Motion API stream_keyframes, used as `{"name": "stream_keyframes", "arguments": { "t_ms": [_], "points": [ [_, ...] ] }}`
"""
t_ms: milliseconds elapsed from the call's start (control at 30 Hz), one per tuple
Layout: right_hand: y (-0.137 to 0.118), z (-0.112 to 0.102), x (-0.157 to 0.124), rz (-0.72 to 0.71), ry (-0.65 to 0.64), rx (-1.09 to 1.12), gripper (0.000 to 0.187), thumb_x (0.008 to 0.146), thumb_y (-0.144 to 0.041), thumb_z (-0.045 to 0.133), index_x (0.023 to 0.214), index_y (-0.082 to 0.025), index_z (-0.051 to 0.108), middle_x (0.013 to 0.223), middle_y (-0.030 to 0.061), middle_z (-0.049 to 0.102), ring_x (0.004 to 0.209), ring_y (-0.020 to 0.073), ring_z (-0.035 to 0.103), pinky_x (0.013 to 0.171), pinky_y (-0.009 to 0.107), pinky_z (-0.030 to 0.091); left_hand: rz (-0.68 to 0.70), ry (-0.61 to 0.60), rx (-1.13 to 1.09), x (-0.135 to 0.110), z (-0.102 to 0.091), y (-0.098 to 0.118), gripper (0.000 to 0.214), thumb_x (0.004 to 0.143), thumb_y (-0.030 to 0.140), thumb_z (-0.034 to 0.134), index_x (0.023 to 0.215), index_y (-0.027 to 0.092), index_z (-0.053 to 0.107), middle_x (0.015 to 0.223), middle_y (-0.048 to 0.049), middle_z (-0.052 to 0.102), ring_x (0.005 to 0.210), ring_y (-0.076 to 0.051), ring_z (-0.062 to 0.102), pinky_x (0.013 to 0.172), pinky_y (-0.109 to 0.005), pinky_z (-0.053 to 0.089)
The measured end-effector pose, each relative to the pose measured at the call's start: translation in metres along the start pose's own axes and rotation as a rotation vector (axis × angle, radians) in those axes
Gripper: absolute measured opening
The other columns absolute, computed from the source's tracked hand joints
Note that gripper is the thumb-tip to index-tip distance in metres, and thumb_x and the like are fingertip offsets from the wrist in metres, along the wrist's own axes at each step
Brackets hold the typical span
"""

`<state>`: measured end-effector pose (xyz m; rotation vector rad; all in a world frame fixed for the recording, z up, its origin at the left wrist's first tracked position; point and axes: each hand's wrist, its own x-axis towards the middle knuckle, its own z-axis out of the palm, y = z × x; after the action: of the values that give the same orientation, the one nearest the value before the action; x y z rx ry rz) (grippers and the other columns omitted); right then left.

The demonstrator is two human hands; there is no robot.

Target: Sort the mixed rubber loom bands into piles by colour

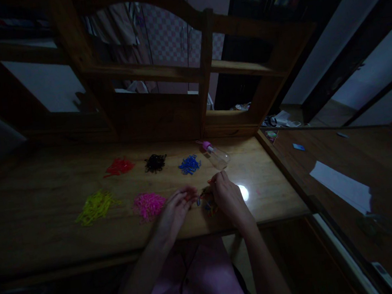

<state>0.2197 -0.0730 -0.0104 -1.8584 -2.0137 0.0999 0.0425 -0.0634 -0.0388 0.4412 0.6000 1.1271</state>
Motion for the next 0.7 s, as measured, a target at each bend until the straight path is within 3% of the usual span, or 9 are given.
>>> {"name": "stream_keyframes", "arguments": {
  "t_ms": [133,300,433,700],
  "points": [
    [-0.008,-0.013,-0.005,-0.050,0.031,0.251,0.007,0.098,-0.024,0.043,0.096,-0.020,0.049,0.097,0.0063,0.056,0.084,0.0181,0.058,0.070,0.028,0.044,-0.160,0.007,-0.216,-0.004,0.011,0.005,0.022,0.083,0.014,0.051,0.093,0.006,0.069,0.103,-0.0156,0.069,0.103,-0.022,0.064,0.100,-0.034,0.047],
    [-0.036,-0.028,-0.014,-0.088,-0.049,0.355,0.006,0.096,-0.021,0.047,0.097,-0.021,0.052,0.096,0.0059,0.059,0.084,0.0176,0.058,0.072,0.029,0.046,-0.325,-0.005,-0.386,-0.016,0.037,0.012,0.027,0.090,0.020,0.045,0.094,0.006,0.068,0.094,-0.0146,0.070,0.094,-0.019,0.066,0.097,-0.030,0.049],
    [-0.048,-0.030,-0.017,-0.056,-0.062,0.333,0.012,0.091,-0.014,0.054,0.099,-0.021,0.059,0.101,0.0059,0.061,0.086,0.0174,0.060,0.075,0.030,0.048,-0.323,0.021,-0.397,-0.023,0.047,0.016,0.023,0.089,0.019,0.047,0.093,0.012,0.069,0.090,-0.0112,0.071,0.094,-0.019,0.066,0.094,-0.030,0.050],
    [-0.039,-0.026,-0.019,-0.049,-0.028,0.360,0.015,0.088,-0.013,0.058,0.098,-0.021,0.066,0.094,0.0046,0.063,0.077,0.0155,0.060,0.071,0.028,0.048,-0.281,0.015,-0.349,-0.028,0.051,0.020,0.030,0.088,0.021,0.045,0.106,0.012,0.067,0.104,-0.0139,0.069,0.102,-0.023,0.064,0.095,-0.036,0.050]
  ]
}}
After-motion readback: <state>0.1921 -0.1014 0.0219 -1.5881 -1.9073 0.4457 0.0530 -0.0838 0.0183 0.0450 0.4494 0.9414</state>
